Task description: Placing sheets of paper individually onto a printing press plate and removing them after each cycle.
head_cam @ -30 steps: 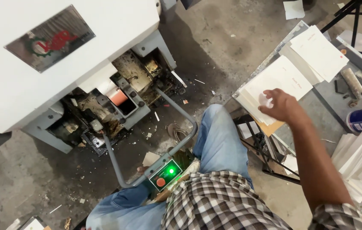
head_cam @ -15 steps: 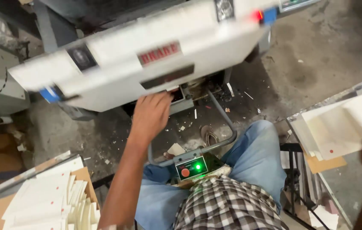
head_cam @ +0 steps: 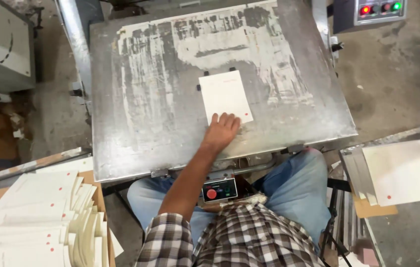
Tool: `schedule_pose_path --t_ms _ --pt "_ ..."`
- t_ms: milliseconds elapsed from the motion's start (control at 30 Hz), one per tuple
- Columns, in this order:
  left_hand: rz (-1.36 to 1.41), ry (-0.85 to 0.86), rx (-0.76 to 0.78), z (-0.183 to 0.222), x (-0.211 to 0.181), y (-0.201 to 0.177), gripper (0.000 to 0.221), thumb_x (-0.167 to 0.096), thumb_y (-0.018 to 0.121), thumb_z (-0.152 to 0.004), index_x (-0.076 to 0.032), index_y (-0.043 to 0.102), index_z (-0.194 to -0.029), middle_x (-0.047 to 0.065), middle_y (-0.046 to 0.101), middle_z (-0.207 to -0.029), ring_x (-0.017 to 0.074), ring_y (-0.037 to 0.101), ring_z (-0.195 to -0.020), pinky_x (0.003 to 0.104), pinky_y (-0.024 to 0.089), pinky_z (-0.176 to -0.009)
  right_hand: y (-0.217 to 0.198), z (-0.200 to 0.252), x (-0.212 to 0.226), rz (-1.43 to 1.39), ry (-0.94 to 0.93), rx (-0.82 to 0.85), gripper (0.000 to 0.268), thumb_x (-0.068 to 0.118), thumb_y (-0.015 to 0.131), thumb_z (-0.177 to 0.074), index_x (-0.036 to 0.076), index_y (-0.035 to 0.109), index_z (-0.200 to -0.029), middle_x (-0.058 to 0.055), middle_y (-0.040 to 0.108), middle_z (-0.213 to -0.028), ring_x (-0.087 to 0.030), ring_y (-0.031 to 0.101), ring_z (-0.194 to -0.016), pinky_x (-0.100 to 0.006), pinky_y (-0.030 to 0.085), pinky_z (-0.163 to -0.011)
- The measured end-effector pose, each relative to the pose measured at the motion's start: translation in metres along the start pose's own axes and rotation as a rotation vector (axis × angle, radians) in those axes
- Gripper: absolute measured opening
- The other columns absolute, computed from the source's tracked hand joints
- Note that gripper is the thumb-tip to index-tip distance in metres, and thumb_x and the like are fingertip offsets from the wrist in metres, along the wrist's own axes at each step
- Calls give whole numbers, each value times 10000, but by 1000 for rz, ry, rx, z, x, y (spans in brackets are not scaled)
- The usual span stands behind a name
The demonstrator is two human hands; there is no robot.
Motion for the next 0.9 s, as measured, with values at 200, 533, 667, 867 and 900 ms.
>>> schedule_pose_path --t_ms 200,533,667,867,900 --pt "138 -85 53 -6 19 -23 318 -84 625 -926 -27 653 -1238 131 691 -1257 278 644 -1173 455 485 -978 276 -114 323 -271 140 -635 447 347 509 -1186 -12 375 -1416 -120 742 -1183 -310 481 -817 -477 391 -964" --pt "133 -153 -31 165 111 -200 394 -26 618 -880 -24 645 -1273 180 652 -1347 334 602 -1296 505 439 -1102 546 -212 391 845 -771 -3 536 -44 526 -862 89 631 -1370 -137 625 -1406 -343 549 -1337 -487 454 -1133" --pt "-94 -800 -30 303 140 -276 267 75 555 -899 27 607 -1157 215 641 -1209 375 590 -1089 505 432 -951 569 -227 392 956 -703 145 540 40 609 -798 54 625 -1338 -132 601 -1403 -344 537 -1301 -509 468 -1027" --pt "-711 -1046 -151 536 100 -223 72 -34 580 -997 24 593 -1037 191 661 -1015 337 667 -937 413 534 -829 584 -256 399 991 -736 147 500 39 605 -845 60 631 -1344 -127 596 -1424 -330 531 -1323 -513 459 -1047" --pt "-633 -1139 -210 603 87 -194 176 -73 635 -949 56 620 -1069 235 669 -959 374 680 -874 444 584 -838 586 -260 401 973 -727 165 484 55 614 -850 52 631 -1334 -135 594 -1417 -335 528 -1317 -523 447 -1049"
Point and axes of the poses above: each hand's wrist, its own z-axis away from the middle knuckle, its own y-axis out of the palm, x = y × z, the point moved 1 cm from there along -z, towards the middle knuckle
